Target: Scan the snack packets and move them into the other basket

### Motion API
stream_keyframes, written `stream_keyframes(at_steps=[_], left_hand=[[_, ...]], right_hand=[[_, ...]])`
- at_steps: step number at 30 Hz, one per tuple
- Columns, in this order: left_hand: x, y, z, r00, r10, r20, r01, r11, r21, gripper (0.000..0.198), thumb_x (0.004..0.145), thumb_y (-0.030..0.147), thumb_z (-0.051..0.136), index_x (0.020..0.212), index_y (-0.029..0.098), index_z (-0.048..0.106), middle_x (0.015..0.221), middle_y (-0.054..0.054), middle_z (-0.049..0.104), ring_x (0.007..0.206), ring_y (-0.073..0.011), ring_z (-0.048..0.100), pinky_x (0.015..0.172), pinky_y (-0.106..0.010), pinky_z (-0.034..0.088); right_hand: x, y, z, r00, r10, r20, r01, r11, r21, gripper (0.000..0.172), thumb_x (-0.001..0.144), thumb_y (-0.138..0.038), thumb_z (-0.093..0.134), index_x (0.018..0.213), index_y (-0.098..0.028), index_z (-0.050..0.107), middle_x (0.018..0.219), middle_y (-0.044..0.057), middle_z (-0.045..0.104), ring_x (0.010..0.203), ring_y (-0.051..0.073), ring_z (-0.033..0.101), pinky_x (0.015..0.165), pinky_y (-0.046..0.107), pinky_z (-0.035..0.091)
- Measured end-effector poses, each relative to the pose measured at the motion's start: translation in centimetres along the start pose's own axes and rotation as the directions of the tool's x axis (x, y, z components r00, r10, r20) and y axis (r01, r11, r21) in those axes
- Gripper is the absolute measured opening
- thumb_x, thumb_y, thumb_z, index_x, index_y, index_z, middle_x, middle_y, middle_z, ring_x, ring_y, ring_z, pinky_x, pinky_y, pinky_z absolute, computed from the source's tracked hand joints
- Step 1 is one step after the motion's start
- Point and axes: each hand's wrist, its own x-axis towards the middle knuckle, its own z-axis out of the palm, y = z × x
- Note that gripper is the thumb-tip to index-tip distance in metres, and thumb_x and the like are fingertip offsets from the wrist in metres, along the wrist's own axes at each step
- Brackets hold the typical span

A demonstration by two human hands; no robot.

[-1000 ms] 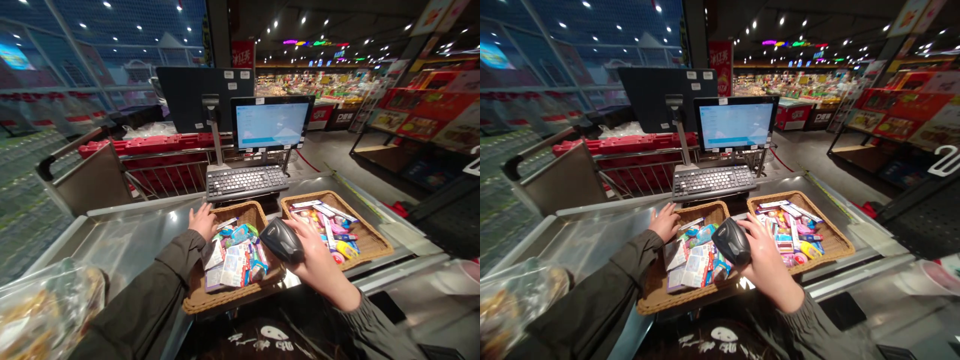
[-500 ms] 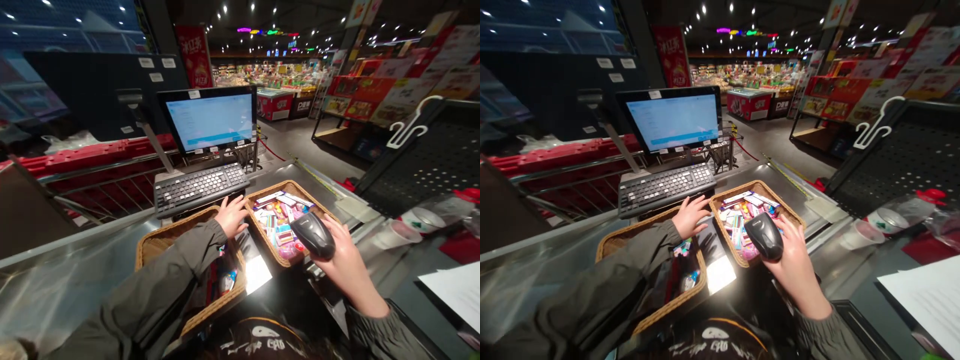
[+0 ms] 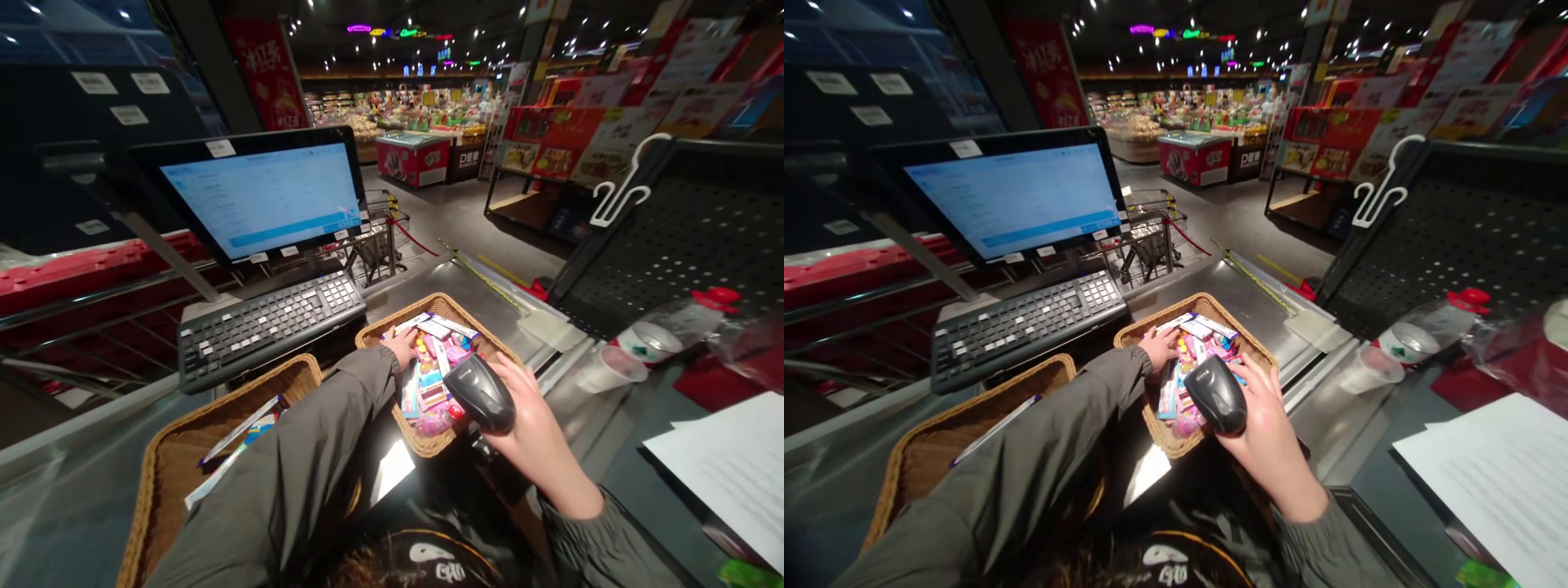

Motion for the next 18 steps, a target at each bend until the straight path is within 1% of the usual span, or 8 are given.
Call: stream_keyframes(at_steps=[4,7,9,11,14,16,18], left_hand=[[0.8,0.7,0.9,1.000,-0.016,0.002,0.016,1.000,-0.001,0.029,0.089,0.020,0.051,0.110,0.023,0.071,0.157,-0.009,0.035,0.148,-0.0295,0.024,0.117,-0.061,0.017],[1.0,0.7,1.7,1.000,-0.027,0.013,0.027,1.000,0.000,0.037,0.087,0.017,0.049,0.119,0.023,0.067,0.157,-0.010,0.036,0.148,-0.0288,0.024,0.117,-0.062,0.016],[1.0,0.6,2.2,0.999,-0.031,0.027,0.031,1.000,-0.005,0.043,0.084,0.016,0.051,0.125,0.022,0.063,0.157,-0.011,0.035,0.148,-0.0285,0.025,0.118,-0.062,0.014],[1.0,0.7,2.7,0.998,-0.032,0.046,0.033,0.999,-0.013,0.046,0.081,0.016,0.053,0.125,0.022,0.063,0.158,-0.011,0.032,0.148,-0.0293,0.025,0.119,-0.062,0.011],[0.9,0.8,2.9,0.997,-0.039,0.069,0.041,0.999,-0.022,0.044,0.073,0.017,0.063,0.116,0.021,0.068,0.158,-0.012,0.032,0.147,-0.0338,0.025,0.117,-0.065,0.011],[0.8,0.9,2.7,0.996,-0.045,0.071,0.047,0.999,-0.027,0.044,0.067,0.019,0.071,0.110,0.020,0.070,0.154,-0.015,0.039,0.146,-0.0369,0.026,0.115,-0.068,0.012],[0.7,0.9,2.2,0.997,-0.052,0.054,0.055,0.998,-0.040,0.045,0.064,0.024,0.076,0.109,0.020,0.070,0.147,-0.016,0.048,0.144,-0.0385,0.029,0.114,-0.069,0.014]], right_hand=[[0.4,0.5,0.1,1.000,-0.005,-0.006,0.005,1.000,0.010,0.044,0.077,-0.029,0.063,0.119,-0.021,0.056,0.130,0.015,0.058,0.137,0.040,0.041,0.111,0.071,0.023],[0.5,0.7,0.2,1.000,-0.007,-0.011,0.008,1.000,0.013,0.046,0.077,-0.030,0.063,0.122,-0.021,0.055,0.130,0.015,0.058,0.136,0.040,0.041,0.110,0.071,0.024],[0.5,0.6,0.2,1.000,-0.010,-0.013,0.010,1.000,0.014,0.047,0.077,-0.029,0.063,0.123,-0.021,0.054,0.131,0.014,0.058,0.137,0.039,0.041,0.111,0.070,0.025],[0.6,0.5,0.2,1.000,-0.011,-0.015,0.012,1.000,0.015,0.048,0.077,-0.029,0.063,0.124,-0.022,0.054,0.132,0.014,0.057,0.137,0.039,0.041,0.111,0.070,0.025],[0.5,0.1,0.1,1.000,-0.009,-0.020,0.009,1.000,0.022,0.048,0.077,-0.029,0.063,0.124,-0.022,0.054,0.132,0.014,0.057,0.137,0.039,0.040,0.111,0.070,0.025],[0.5,-0.1,0.1,1.000,-0.010,-0.025,0.010,1.000,0.027,0.048,0.077,-0.030,0.063,0.124,-0.022,0.054,0.131,0.014,0.057,0.137,0.040,0.041,0.111,0.070,0.025],[0.3,-0.3,0.0,1.000,-0.015,-0.027,0.016,1.000,0.027,0.048,0.077,-0.030,0.064,0.123,-0.021,0.054,0.131,0.014,0.058,0.137,0.040,0.041,0.111,0.071,0.024]])
